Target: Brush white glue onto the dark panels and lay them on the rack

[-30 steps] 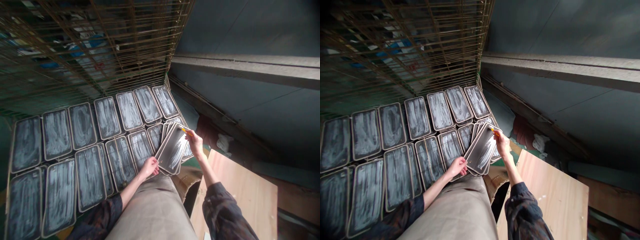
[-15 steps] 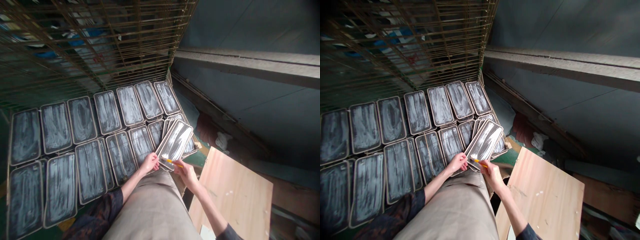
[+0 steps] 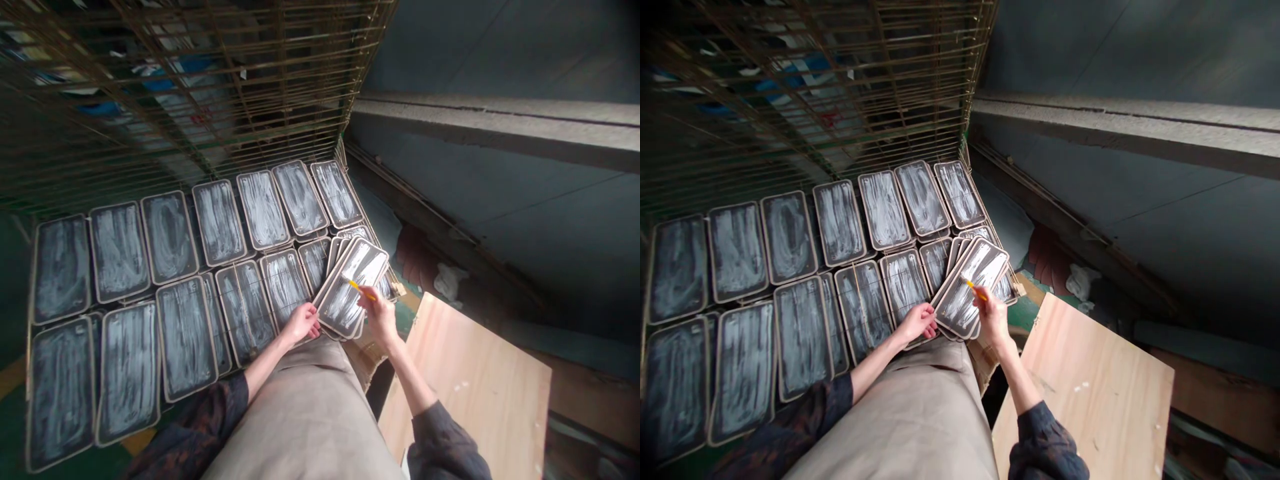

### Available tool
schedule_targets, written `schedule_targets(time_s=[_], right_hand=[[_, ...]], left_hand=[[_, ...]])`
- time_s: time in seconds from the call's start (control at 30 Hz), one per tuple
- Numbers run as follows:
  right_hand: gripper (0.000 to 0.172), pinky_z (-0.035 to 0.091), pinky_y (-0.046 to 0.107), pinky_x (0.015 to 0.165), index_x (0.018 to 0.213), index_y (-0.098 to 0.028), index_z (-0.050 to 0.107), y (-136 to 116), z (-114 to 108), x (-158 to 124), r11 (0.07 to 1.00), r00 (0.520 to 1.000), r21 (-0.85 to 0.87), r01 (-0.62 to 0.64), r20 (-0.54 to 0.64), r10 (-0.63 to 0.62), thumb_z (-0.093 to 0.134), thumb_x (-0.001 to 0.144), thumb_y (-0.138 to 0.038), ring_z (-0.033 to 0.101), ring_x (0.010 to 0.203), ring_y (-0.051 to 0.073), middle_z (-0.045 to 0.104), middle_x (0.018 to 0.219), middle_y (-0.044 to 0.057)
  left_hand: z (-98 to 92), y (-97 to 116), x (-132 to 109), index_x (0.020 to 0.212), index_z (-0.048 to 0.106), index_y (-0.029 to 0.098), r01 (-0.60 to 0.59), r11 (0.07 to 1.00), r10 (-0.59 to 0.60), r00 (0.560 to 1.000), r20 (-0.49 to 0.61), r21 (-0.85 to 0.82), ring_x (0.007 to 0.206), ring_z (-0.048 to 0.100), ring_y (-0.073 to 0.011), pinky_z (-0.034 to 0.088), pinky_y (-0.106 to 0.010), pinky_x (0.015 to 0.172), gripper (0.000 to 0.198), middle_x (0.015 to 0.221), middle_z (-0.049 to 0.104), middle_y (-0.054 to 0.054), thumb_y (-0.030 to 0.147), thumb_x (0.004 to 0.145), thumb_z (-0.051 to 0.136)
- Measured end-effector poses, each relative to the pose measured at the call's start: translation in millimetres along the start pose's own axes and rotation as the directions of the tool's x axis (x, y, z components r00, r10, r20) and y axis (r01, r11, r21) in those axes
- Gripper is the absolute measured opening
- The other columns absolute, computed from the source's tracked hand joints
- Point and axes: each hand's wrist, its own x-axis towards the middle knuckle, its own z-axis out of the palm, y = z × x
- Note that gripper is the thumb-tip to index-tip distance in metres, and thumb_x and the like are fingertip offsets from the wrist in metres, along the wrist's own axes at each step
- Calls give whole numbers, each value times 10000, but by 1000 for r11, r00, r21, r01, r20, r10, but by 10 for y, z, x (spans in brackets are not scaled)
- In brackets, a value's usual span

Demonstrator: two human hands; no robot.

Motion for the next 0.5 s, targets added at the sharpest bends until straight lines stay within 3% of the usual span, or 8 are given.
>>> schedule_targets(time_s=[0.13, 0.27, 0.4, 0.5], right_hand=[[225, 507, 252, 632, 1033, -226, 587, -132, 138, -477, 1000, 986, -6, 1, 166, 0, 426, 900, -308, 643, 653, 153, 676, 771, 20], [252, 528, 261, 608, 1018, -226, 583, -179, 127, -769, 977, 963, 146, -156, 244, 117, 425, 913, -392, 623, 583, 151, 635, 651, -4], [313, 550, 298, 545, 996, -210, 580, -22, -13, -637, 891, 949, 333, -308, 177, 262, 475, 875, -480, 632, 555, 179, 641, 638, 16], [359, 548, 299, 518, 981, -194, 581, 164, -151, -336, 865, 944, 406, -293, -20, 330, 526, 832, -517, 639, 541, 184, 642, 629, 19]], left_hand=[[-5, -3, -10, 792, 419, 174, -15, 1000, 15, 1000, 11, -7, 416, 601, -125, 451, -189, 379, 249, 557, 594, 16, 374, 825, 563], [-21, -19, -7, 788, 429, 172, -35, 999, 34, 999, 14, 10, 428, 609, -126, 461, -188, 383, 255, 567, 600, 9, 383, 817, 568], [-29, -18, 4, 778, 425, 173, -47, 999, 46, 999, 20, 9, 421, 606, -121, 454, -177, 378, 269, 566, 598, 11, 391, 803, 581], [-20, 8, 4, 777, 422, 174, -47, 999, 47, 999, 20, 16, 397, 592, -118, 448, -178, 366, 271, 543, 581, 23, 392, 799, 582]])
